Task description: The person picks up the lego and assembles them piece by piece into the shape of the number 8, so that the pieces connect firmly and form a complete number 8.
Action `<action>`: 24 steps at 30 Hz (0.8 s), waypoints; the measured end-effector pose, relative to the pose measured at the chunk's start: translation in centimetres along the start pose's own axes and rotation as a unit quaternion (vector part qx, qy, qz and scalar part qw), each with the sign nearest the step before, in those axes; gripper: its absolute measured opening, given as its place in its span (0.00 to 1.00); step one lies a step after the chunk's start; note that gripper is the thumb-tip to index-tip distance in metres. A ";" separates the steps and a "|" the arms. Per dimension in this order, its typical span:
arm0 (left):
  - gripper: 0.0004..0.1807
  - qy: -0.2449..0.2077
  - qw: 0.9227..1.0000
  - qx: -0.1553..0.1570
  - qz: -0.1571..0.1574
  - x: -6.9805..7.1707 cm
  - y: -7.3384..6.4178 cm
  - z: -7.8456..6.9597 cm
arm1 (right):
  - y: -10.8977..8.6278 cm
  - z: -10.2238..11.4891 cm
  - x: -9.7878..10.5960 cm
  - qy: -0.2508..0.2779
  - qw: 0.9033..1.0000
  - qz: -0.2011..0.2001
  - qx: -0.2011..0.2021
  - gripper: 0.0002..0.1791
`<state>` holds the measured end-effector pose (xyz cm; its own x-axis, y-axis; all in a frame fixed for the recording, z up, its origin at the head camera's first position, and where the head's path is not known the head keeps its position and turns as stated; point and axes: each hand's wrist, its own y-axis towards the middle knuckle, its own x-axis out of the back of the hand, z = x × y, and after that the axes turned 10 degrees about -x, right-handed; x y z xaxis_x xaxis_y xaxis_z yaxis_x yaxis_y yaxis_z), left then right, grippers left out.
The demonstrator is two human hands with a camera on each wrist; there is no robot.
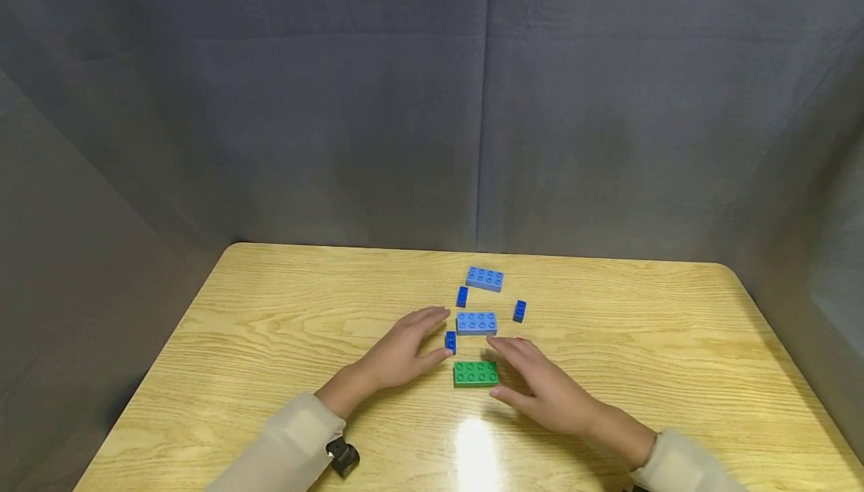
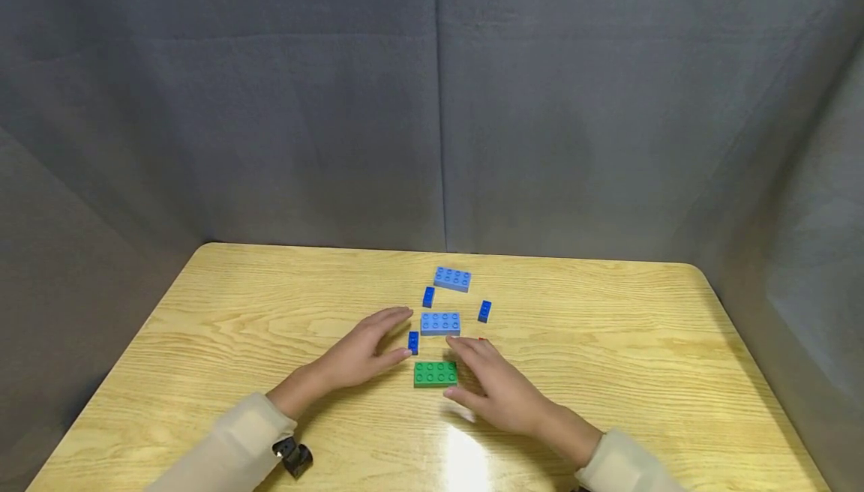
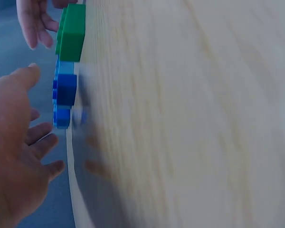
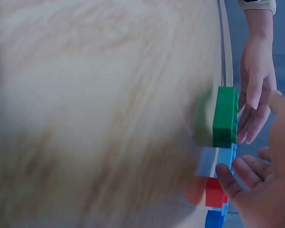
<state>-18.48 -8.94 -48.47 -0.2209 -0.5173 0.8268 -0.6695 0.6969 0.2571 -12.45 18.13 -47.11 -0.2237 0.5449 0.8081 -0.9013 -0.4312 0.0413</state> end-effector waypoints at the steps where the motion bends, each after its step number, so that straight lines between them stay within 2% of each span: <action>1: 0.35 -0.008 1.000 0.003 -0.003 -0.1 0.1 -0.1 | 0.0 0.0 -0.1 0.008 1.000 0.002 -0.007 0.37; 7: 0.34 -0.043 0.999 0.022 -0.014 -0.7 0.3 -0.4 | 0.0 0.0 -0.7 0.052 0.998 0.013 -0.027 0.37; 15: 0.30 -0.066 0.996 0.054 -0.032 -1.3 0.5 -0.7 | 0.2 0.0 -1.1 0.098 0.994 0.026 -0.038 0.33; 24: 0.27 -0.089 0.992 0.071 -0.054 -1.8 0.5 -0.5 | 0.4 0.1 -1.6 0.084 0.995 0.011 -0.057 0.28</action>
<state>-18.07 -7.40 -49.52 -0.2559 -0.6728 0.6942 -0.7858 0.5630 0.2560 -12.44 17.02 -48.32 -0.2943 0.6521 0.6986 -0.9294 -0.3658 -0.0501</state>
